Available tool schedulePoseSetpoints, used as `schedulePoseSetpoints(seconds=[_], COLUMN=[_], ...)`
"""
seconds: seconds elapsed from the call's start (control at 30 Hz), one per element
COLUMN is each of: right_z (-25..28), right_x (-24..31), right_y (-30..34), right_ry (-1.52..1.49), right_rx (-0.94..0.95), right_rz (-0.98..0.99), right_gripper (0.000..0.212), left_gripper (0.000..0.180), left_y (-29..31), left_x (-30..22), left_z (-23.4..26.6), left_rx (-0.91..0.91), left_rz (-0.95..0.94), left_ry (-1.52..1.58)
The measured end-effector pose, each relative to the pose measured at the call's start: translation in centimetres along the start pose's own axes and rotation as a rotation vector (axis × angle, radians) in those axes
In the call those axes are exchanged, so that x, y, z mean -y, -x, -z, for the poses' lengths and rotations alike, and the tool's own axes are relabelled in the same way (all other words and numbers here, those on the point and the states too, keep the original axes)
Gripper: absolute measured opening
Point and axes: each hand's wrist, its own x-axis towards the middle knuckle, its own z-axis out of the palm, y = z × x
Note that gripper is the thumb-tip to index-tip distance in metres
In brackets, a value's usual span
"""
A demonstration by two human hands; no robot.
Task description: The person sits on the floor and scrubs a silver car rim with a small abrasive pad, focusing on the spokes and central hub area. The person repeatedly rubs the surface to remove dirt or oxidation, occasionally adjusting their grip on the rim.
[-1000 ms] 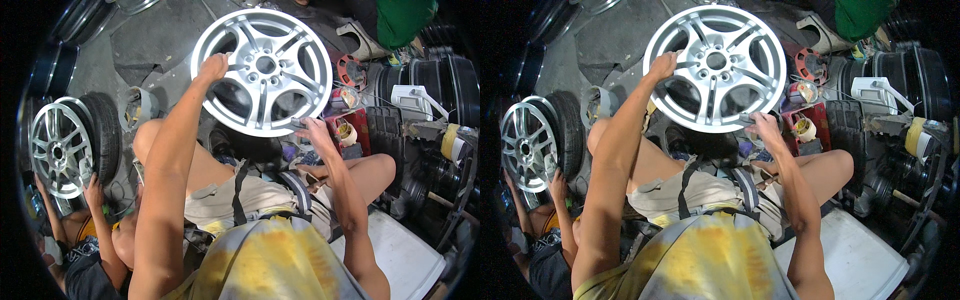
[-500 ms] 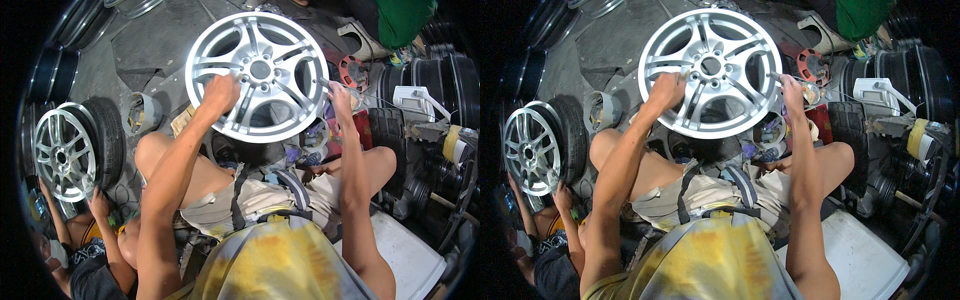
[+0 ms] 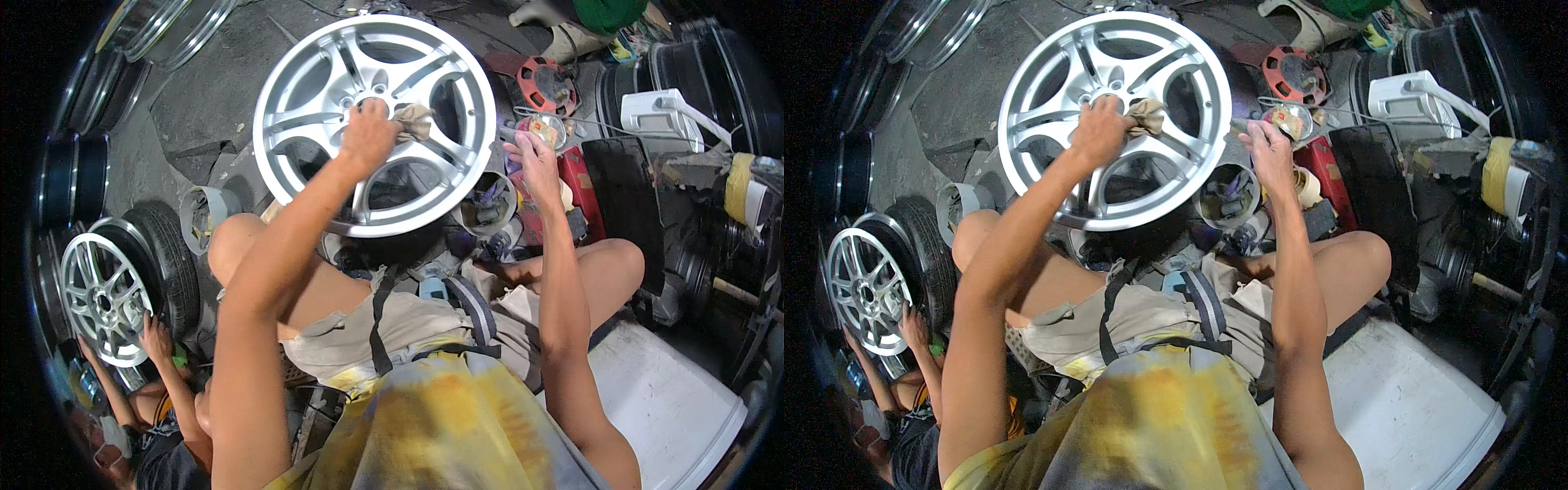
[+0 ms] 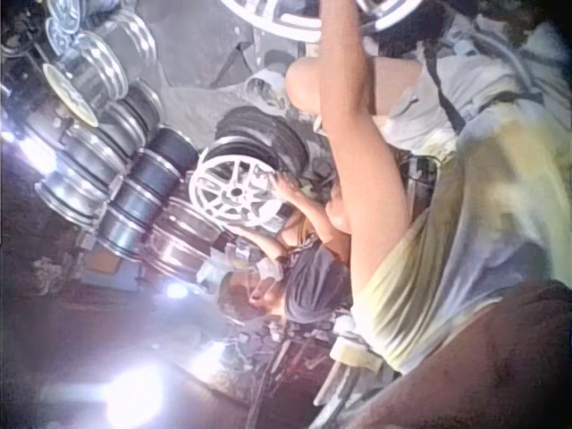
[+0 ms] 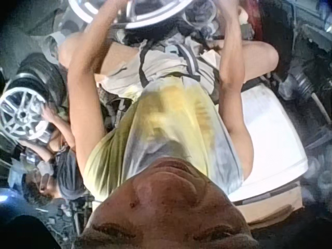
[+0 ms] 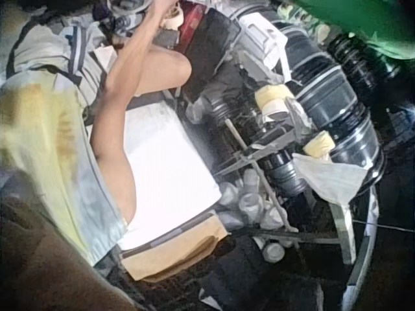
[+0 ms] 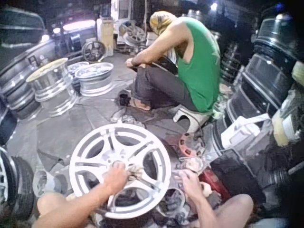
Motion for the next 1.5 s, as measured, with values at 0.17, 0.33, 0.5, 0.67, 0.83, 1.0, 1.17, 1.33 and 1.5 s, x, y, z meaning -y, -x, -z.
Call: schedulePoseSetpoints(seconds=[0.17,0.33,0.5,0.67,0.83,1.0,1.17,1.33,1.5], right_z=[0.4,0.1,0.3,-2.7,-3.5,-4.2,-6.9,-9.0,-10.5], right_x=[0.3,2.4,0.6,1.0,2.7,3.6,4.8,4.8,4.3], right_y=[0.2,1.5,1.8,2.5,2.3,2.0,1.3,-0.4,-1.9], right_ry=[-0.006,0.019,0.089,0.294,0.45,0.587,0.635,0.742,0.81], right_rx=[0.034,0.007,-0.007,0.087,0.069,0.172,0.372,0.497,0.617], right_rz=[0.067,-0.004,0.031,0.3,0.423,0.533,0.71,0.751,0.747], right_gripper=[0.036,0.037,0.033,0.025,0.026,0.025,0.027,0.023,0.02], left_gripper=[0.015,0.019,0.021,0.025,0.024,0.052,0.028,0.049,0.052], left_y=[0.5,-0.3,-0.4,0.1,2.9,6.0,4.1,1.9,0.5], left_x=[-0.9,-2.7,-0.5,-1.9,-7.7,-7.5,-2.7,0.5,0.9], left_z=[0.2,-0.8,0.0,-1.2,4.1,7.0,6.0,3.3,0.9], left_rx=[-0.087,-0.093,-0.044,-0.079,-0.045,0.566,0.207,0.248,0.301], left_rz=[-0.01,-0.099,-0.037,0.01,-0.271,-0.077,0.112,0.175,0.158], left_ry=[-0.077,0.001,-0.036,0.281,0.684,1.219,0.947,0.738,0.666])
